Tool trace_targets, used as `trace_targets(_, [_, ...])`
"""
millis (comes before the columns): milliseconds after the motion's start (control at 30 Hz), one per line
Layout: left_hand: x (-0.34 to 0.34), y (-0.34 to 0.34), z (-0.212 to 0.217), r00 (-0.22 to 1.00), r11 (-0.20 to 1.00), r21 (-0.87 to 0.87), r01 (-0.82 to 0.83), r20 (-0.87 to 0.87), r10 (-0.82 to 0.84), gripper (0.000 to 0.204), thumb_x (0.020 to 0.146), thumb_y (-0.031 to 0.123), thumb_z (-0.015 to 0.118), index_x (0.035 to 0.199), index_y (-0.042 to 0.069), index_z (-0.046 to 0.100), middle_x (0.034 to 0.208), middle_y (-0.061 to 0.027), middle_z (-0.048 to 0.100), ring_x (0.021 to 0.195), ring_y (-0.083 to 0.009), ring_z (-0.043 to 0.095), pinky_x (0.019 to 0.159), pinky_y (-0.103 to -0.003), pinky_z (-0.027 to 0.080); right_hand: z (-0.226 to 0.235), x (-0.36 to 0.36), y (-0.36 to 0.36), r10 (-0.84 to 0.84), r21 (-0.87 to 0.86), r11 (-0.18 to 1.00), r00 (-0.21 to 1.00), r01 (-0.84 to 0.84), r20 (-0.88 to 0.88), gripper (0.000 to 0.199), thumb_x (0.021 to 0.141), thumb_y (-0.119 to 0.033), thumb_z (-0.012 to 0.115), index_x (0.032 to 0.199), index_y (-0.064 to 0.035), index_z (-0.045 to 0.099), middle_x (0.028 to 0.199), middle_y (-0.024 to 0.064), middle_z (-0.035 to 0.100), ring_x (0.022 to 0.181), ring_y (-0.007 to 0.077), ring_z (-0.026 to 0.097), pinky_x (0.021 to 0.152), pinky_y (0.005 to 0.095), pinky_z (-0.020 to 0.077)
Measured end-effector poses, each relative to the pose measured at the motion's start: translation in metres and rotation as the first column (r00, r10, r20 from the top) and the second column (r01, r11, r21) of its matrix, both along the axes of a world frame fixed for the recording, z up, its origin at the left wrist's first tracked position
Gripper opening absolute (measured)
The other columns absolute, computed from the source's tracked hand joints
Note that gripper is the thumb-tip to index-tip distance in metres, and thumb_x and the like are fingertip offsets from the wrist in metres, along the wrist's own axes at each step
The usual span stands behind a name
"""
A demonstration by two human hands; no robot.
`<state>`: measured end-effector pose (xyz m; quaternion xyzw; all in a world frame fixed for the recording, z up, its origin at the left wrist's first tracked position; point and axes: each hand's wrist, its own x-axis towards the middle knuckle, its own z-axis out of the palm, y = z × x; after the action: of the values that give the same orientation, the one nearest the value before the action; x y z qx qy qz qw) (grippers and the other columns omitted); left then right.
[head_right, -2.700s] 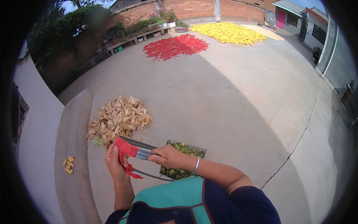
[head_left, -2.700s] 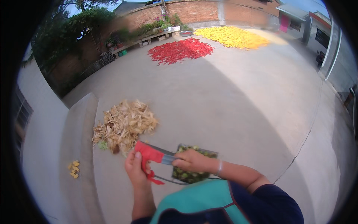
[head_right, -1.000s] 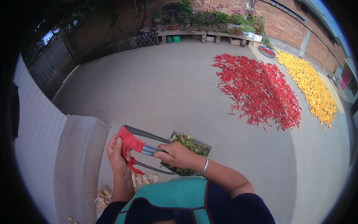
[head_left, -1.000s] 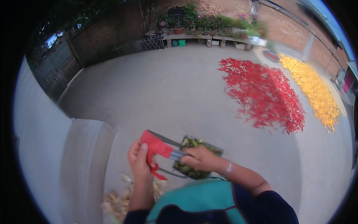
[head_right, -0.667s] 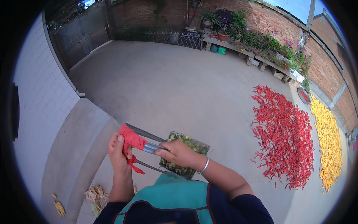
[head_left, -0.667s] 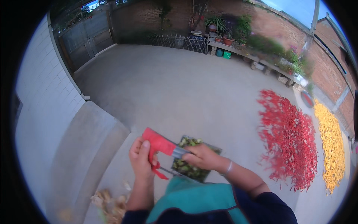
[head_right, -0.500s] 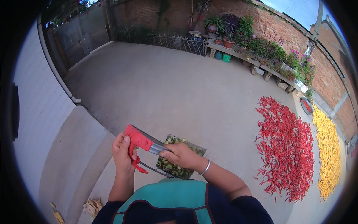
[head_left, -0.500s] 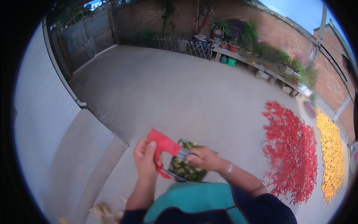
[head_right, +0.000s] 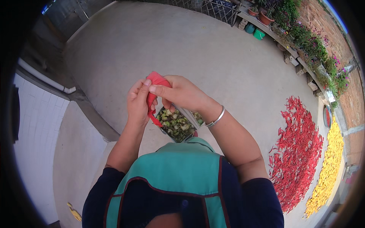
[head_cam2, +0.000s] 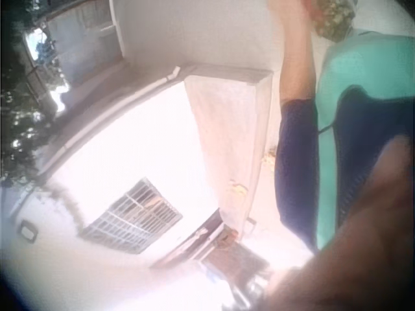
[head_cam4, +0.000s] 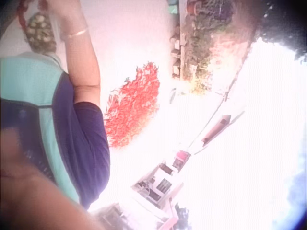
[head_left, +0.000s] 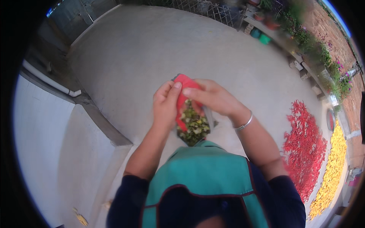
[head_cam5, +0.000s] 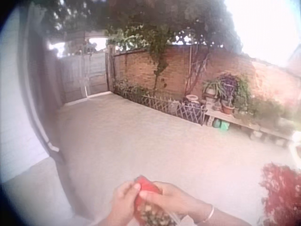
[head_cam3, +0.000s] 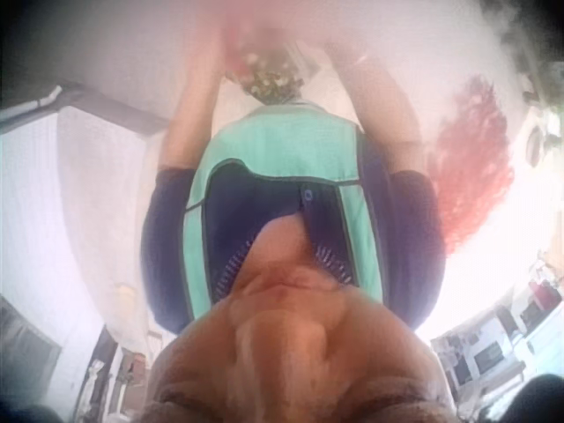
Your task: The person sweeps corn husks and small green fruit into a dustpan using a broom. They walk across a concrete courtyard, collecting debris into piles and then sweeping them into the metal dustpan.
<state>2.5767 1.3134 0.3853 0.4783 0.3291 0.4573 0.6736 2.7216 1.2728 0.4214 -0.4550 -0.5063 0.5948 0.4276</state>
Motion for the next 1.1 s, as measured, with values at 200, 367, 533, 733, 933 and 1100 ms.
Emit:
trace_targets(200, [0.076, 0.244, -0.037, 0.987, 0.996, 0.088, 0.001, -0.162, 0.013, 0.023, 0.09, 0.023, 0.046, 0.084, 0.003, 0.055, 0.06, -0.0026, 0.053, 0.05, -0.0088, 0.05, 0.047, -0.021, 0.041, -0.032, 0.074, 0.237, -0.218, -0.012, 0.974, 0.957, 0.224, 0.191, 0.02, 0.081, -0.02, 0.059, 0.076, -0.0003, 0.056, 0.054, -0.0013, 0.047, 0.044, 0.0046, 0.041, 0.041, 0.0207, 0.0341])
trace_targets(367, [0.096, 0.441, -0.127, 0.983, 0.96, -0.248, -0.128, -0.164, 0.089, 0.015, 0.088, 0.016, 0.045, 0.091, 0.005, 0.054, 0.069, -0.0051, 0.059, 0.063, -0.012, 0.056, 0.063, -0.025, 0.045, -0.046, 0.13, 0.418, -0.327, 0.093, 0.945, 0.907, 0.314, 0.267, 0.017, 0.08, -0.017, 0.06, 0.082, 0.0002, 0.059, 0.059, -0.0026, 0.049, 0.051, 0.0028, 0.042, 0.046, 0.0201, 0.0355])
trace_targets(533, [0.151, 0.594, -0.239, 0.987, 0.526, -0.85, 0.03, -0.056, -0.148, 0.035, 0.084, 0.038, 0.049, 0.098, 0.006, 0.052, 0.088, -0.0085, 0.061, 0.08, -0.0213, 0.058, 0.074, -0.037, 0.047, -0.022, 0.189, 0.591, -0.386, 0.115, 0.922, 0.893, 0.369, 0.233, 0.015, 0.081, -0.015, 0.06, 0.08, -0.0005, 0.057, 0.06, -0.0037, 0.049, 0.053, 0.0026, 0.042, 0.047, 0.0193, 0.0353])
trace_targets(733, [0.255, 0.791, -0.278, 0.964, 0.234, -0.954, 0.189, 0.135, -0.23, 0.042, 0.081, 0.042, 0.053, 0.09, 0.001, 0.052, 0.078, -0.0115, 0.06, 0.072, -0.0241, 0.06, 0.065, -0.036, 0.051, 0.007, 0.272, 0.777, -0.372, 0.069, 0.928, 0.892, 0.367, 0.257, 0.014, 0.081, -0.014, 0.06, 0.081, -0.0005, 0.057, 0.062, -0.0036, 0.049, 0.055, 0.0027, 0.043, 0.049, 0.0191, 0.0363])
trace_targets(933, [0.336, 0.988, -0.354, 0.913, 0.264, -0.875, 0.405, 0.371, -0.17, 0.023, 0.079, 0.022, 0.055, 0.086, 0.0, 0.054, 0.069, -0.0118, 0.058, 0.056, -0.0223, 0.058, 0.05, -0.03, 0.05, 0.005, 0.35, 0.962, -0.202, 0.182, 0.97, 0.947, 0.159, 0.25, 0.015, 0.079, -0.013, 0.062, 0.086, -0.0007, 0.059, 0.064, -0.0024, 0.052, 0.058, 0.005, 0.045, 0.053, 0.0212, 0.0396])
trace_targets(1100, [0.448, 1.169, -0.32, 0.896, 0.285, -0.855, 0.434, 0.378, -0.231, 0.018, 0.078, 0.018, 0.054, 0.085, 0.0, 0.052, 0.068, -0.0107, 0.056, 0.057, -0.0211, 0.057, 0.05, -0.029, 0.048, 0.01, 0.443, 1.136, -0.152, 0.339, 0.94, 0.919, 0.021, 0.363, 0.012, 0.077, -0.01, 0.064, 0.082, -0.001, 0.058, 0.061, -0.0004, 0.054, 0.057, 0.0077, 0.047, 0.052, 0.0232, 0.0406])
